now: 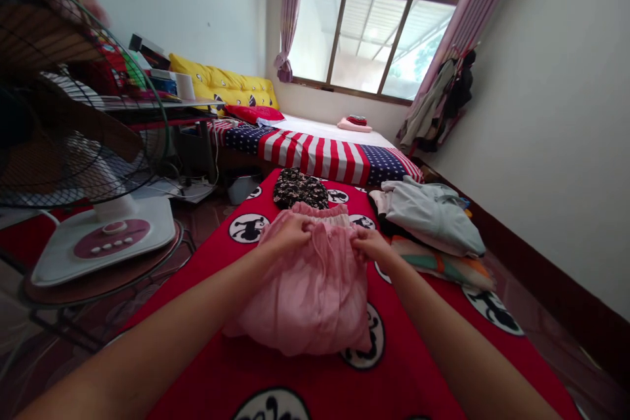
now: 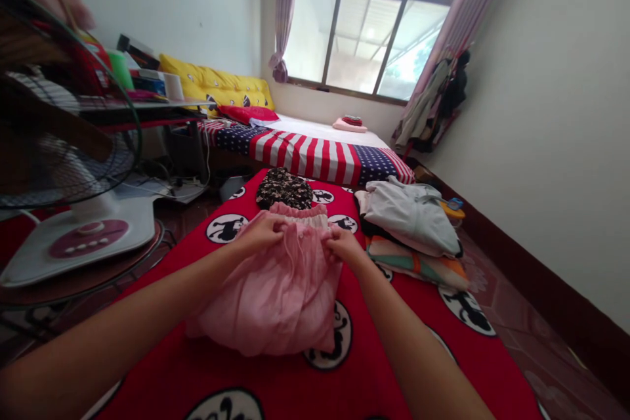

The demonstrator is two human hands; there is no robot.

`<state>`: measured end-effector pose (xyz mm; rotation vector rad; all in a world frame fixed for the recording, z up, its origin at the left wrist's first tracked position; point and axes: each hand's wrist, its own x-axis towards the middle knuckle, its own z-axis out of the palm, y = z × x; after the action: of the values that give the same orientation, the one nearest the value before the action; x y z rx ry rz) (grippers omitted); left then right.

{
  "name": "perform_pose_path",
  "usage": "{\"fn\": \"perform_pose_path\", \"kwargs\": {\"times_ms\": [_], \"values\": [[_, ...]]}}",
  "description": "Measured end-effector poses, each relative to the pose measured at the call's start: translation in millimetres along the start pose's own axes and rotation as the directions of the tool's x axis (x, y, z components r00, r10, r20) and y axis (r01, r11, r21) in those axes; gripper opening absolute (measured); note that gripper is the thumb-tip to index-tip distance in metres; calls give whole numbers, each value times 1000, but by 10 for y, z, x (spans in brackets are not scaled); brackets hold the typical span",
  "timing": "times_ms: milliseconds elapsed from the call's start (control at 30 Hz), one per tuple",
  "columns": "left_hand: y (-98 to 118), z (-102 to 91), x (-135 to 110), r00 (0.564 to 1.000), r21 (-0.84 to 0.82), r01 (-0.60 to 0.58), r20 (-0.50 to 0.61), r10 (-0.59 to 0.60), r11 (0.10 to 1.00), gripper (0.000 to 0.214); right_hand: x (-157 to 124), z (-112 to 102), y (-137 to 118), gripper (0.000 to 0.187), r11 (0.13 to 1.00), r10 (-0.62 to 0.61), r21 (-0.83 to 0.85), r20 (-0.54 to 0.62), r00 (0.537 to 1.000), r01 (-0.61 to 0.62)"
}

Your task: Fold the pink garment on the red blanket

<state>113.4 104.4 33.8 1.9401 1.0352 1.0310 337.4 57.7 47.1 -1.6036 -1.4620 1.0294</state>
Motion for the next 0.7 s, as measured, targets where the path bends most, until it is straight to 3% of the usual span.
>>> {"fn": "perform_pose_path", "kwargs": {"times_ms": [100, 200, 300, 400, 467, 533, 600, 700], "values": [[108, -100, 290, 995, -68, 30, -89, -36, 997, 26, 136, -78, -168, 6, 977, 49, 210, -52, 997, -37], [132, -49, 495, 984, -72, 30, -175, -42, 997, 26, 282, 11, -240, 10, 936, 66, 352, -134, 989, -15], [13, 143, 491, 970, -26, 22, -241, -28, 999, 27, 393, 247, -114, 16, 913, 51, 405, -243, 969, 54], [-220, 365, 362, 962, 16, 18, -272, -13, 1000, 39, 464, 495, 158, 35, 909, 8, 394, -338, 941, 134], [-386, 473, 277, 957, 30, 15, -290, -5, 999, 47, 482, 612, 334, 48, 938, -104, 269, -383, 918, 219], [-522, 534, 222, 954, 36, 3, -301, 8, 999, 51, 483, 679, 451, 51, 956, -267, 13, -377, 887, 293], [-614, 553, 197, 943, 12, -29, -332, 31, 1000, 52, 481, 706, 497, 46, 912, -386, -272, -314, 867, 307], [-664, 526, 183, 905, -28, -57, -423, 40, 998, 42, 493, 712, 483, 40, 818, -408, -524, -241, 881, 235]]}}
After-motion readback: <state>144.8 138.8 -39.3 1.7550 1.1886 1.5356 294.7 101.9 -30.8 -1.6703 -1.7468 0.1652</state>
